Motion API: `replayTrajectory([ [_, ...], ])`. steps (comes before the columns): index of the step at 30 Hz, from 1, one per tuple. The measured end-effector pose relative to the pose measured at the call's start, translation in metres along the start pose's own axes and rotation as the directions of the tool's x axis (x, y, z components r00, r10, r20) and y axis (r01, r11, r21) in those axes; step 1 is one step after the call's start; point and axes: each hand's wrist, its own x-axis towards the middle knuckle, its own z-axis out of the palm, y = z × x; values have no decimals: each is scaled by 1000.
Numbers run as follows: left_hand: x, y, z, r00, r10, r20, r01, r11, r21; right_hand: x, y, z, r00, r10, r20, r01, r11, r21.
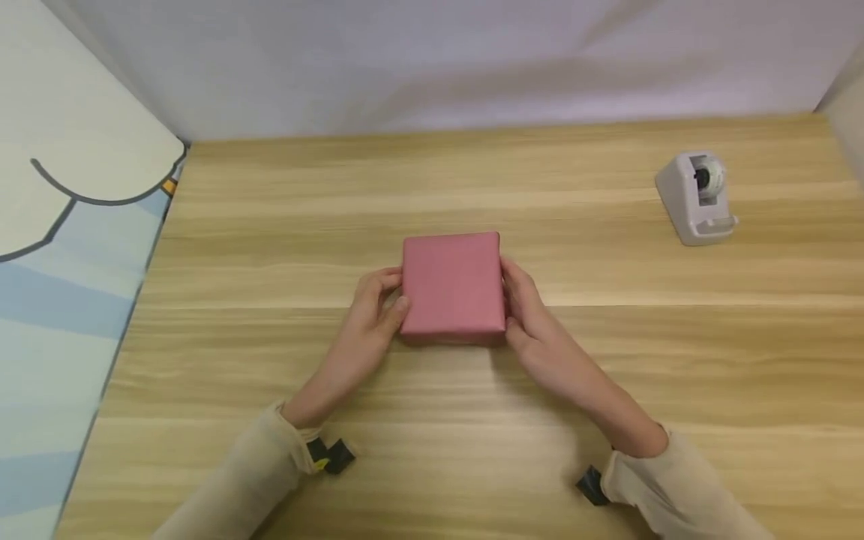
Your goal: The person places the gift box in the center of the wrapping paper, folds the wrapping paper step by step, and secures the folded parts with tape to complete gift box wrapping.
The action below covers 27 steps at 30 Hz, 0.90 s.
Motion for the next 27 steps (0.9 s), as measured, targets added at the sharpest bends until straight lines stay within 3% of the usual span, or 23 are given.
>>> replayTrajectory([
  [3, 2, 0, -1, 1000, -19, 0, 19, 1000, -20, -3, -5, 6, 998, -35, -44, 34, 999, -17],
  [5, 3, -1, -3, 998, -64, -5, 64, 997, -51, -6, -8, 14, 989, -126, -83, 120, 990, -68],
  [9, 2, -2, -9, 982, -188, -5, 186, 972, -144, -13, -16, 31, 935, -328, -137, 277, 913, -300],
  [10, 1, -1, -11, 977, -213, -5, 209, 964, -165, -14, -18, 34, 921, -362, -142, 296, 890, -348],
  [12, 0, -1, -13, 972, -233, -1, 229, 954, -196, -15, -21, 37, 913, -380, -145, 295, 864, -408],
  [16, -2, 1, -13, 980, -199, -6, 196, 972, -129, -17, -17, 38, 919, -362, -157, 272, 869, -413],
  [21, -4, 4, -7, 996, -88, 19, 87, 995, 47, -14, -7, 29, 943, -290, -163, 226, 918, -326],
  [24, -5, 4, -3, 999, -23, 32, 18, 991, 136, -9, -3, 22, 965, -216, -147, 170, 946, -275],
  [27, -4, 4, -1, 998, 29, 57, -42, 972, 230, -3, 1, 15, 975, -180, -128, 138, 948, -286],
])
